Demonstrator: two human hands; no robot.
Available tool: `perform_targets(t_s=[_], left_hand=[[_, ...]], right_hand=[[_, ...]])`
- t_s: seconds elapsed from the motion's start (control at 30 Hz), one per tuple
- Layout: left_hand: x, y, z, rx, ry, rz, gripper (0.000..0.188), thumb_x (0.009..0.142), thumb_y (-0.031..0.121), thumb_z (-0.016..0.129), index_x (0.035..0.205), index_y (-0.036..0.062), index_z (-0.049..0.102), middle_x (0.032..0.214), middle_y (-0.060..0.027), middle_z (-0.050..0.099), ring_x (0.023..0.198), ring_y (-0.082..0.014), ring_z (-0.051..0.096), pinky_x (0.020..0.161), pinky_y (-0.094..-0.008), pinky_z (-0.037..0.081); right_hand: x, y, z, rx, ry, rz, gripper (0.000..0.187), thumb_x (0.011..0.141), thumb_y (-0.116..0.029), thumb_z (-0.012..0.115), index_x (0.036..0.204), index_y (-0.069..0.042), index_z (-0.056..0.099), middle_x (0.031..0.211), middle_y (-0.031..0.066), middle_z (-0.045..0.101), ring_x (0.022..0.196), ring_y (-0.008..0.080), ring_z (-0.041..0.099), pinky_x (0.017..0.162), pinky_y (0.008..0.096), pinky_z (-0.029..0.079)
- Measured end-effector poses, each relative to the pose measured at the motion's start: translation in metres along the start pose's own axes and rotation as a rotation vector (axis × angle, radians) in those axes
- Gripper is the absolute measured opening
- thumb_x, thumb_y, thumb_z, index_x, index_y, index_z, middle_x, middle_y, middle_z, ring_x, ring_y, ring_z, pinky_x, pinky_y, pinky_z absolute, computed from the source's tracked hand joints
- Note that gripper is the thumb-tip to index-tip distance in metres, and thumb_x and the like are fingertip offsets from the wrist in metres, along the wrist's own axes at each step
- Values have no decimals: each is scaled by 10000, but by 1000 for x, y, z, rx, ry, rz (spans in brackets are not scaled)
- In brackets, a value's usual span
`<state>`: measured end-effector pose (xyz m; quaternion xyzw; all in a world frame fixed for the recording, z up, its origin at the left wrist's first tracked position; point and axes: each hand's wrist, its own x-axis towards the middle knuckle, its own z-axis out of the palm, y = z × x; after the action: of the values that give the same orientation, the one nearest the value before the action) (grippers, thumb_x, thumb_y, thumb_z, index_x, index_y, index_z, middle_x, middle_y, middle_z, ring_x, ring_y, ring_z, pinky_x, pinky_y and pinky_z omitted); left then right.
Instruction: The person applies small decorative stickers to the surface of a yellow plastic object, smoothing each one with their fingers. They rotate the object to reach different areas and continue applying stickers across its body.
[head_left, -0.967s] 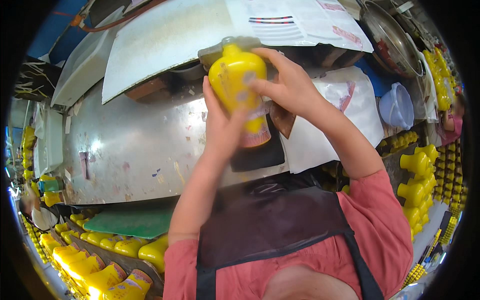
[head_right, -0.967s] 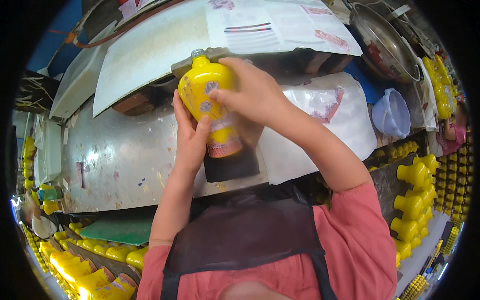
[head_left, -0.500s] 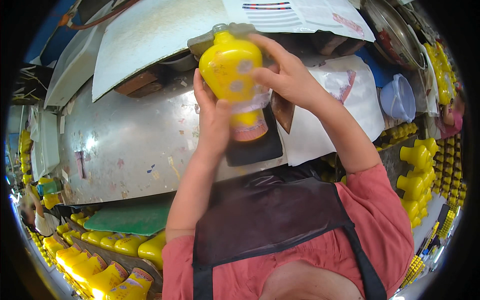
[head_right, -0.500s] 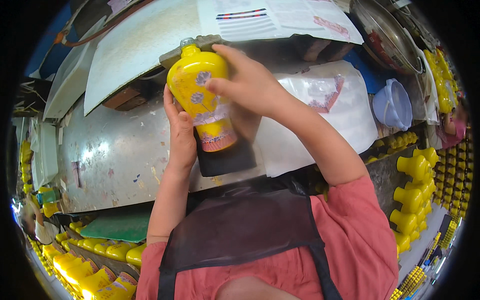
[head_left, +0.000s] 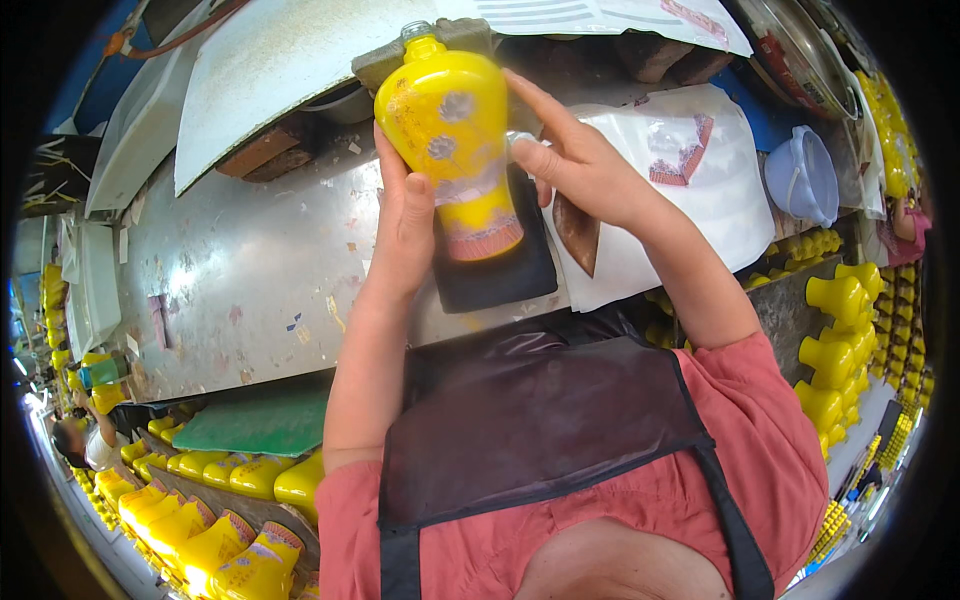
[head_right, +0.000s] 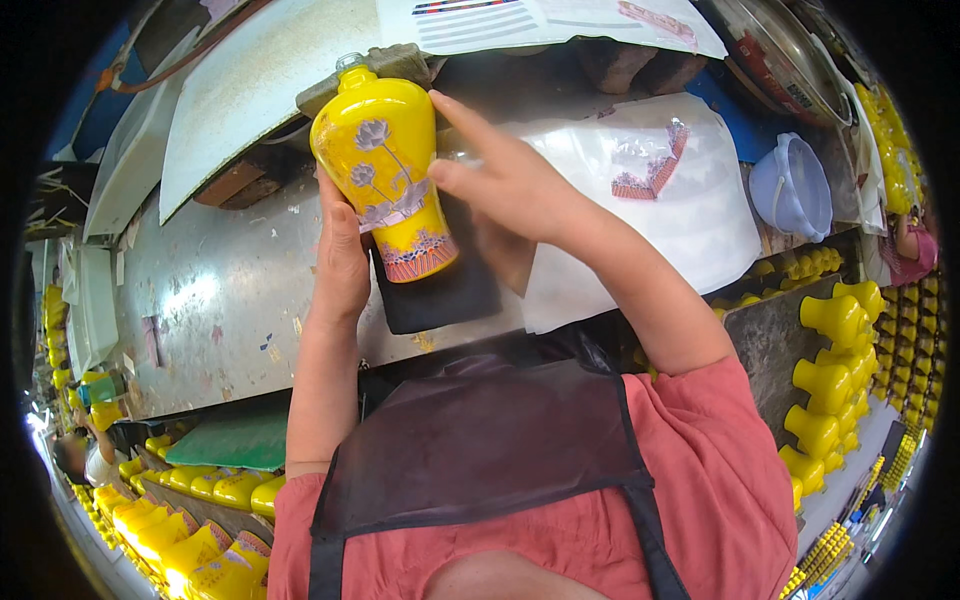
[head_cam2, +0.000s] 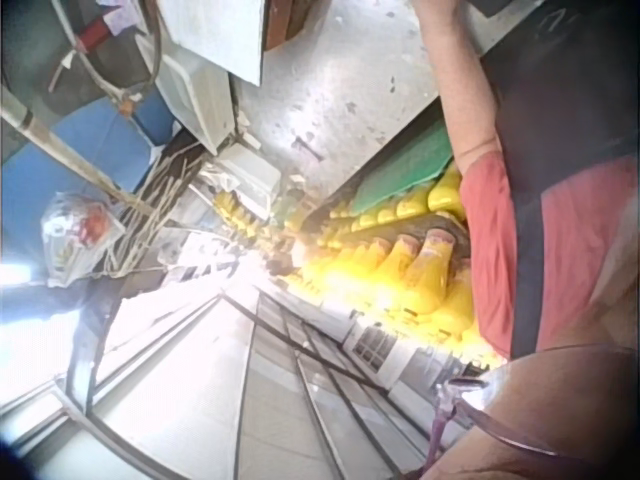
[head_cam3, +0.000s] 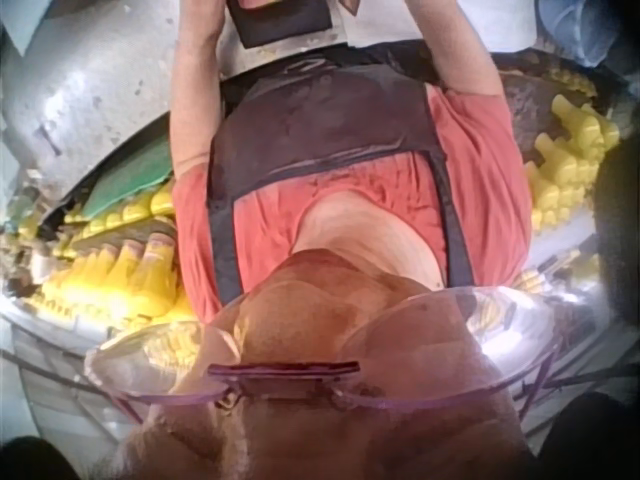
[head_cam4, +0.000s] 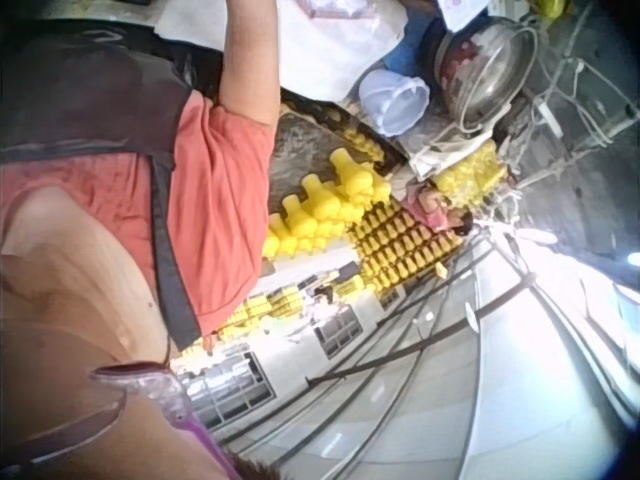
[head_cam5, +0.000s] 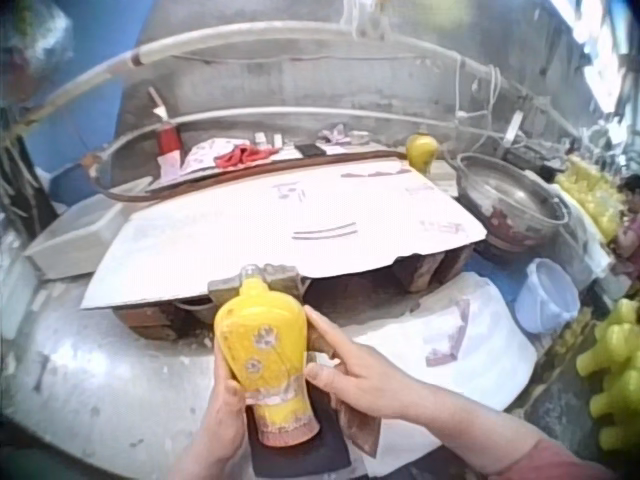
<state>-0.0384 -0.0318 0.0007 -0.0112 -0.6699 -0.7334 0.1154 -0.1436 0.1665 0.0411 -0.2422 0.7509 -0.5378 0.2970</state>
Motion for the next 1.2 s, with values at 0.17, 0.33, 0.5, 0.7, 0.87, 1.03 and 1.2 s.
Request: perform_targets(t_s=[0.17,0.33,0.5,0.7,0.87,1.03,1.2], left_hand=[[1,-1,3,-12,35,35,1040,989,706,442,1629,33,-28,1617,-188,273,1486,-290,314,1201,-420,283],[3,0,8,436,215,293,934,996,596,533,1642,97,77,1644,-241,162,1494,-375,286,1199,-463,291],[7,1,-8,972,102,363,731,1051,466,499,1640,144,209,1661,-210,108,1521,-370,228,1214,-447,266],[11,-7,-12,875,92,434,708,1050,424,495,1645,168,211,1665,-197,85,1518,-352,231,1212,-439,273],[13,-10,-14,792,68,449,726,1045,422,502,1649,164,193,1670,-192,73,1527,-342,208,1221,-432,249],[14,-11,-16,764,47,457,740,1042,432,501,1650,158,181,1672,-189,69,1533,-337,188,1224,-431,236],[16,-12,-16,749,75,472,745,996,433,589,1633,259,242,1640,-247,105,1442,-427,356,1147,-450,383]], right_hand=[[1,0,12,-11,46,-85,840,968,-338,674,1623,-59,228,1508,213,480,1055,238,658,879,343,556],[3,7,15,56,5,10,882,948,-321,700,1629,-60,203,1575,217,423,1166,250,628,1000,352,501],[5,13,21,-22,83,-126,916,924,-306,726,1631,-67,195,1585,201,415,985,225,689,980,348,505],[4,15,22,22,79,-119,940,910,-292,749,1634,-79,189,1572,197,429,886,212,688,923,338,524],[4,14,23,37,70,-108,958,901,-288,763,1637,-90,184,1524,189,476,797,189,673,843,334,542],[4,14,23,62,65,-93,976,891,-303,774,1638,-91,183,1486,197,511,788,186,670,830,332,542],[5,18,23,58,76,-120,988,882,-313,781,1637,-90,185,1464,203,525,791,183,670,824,330,541]])
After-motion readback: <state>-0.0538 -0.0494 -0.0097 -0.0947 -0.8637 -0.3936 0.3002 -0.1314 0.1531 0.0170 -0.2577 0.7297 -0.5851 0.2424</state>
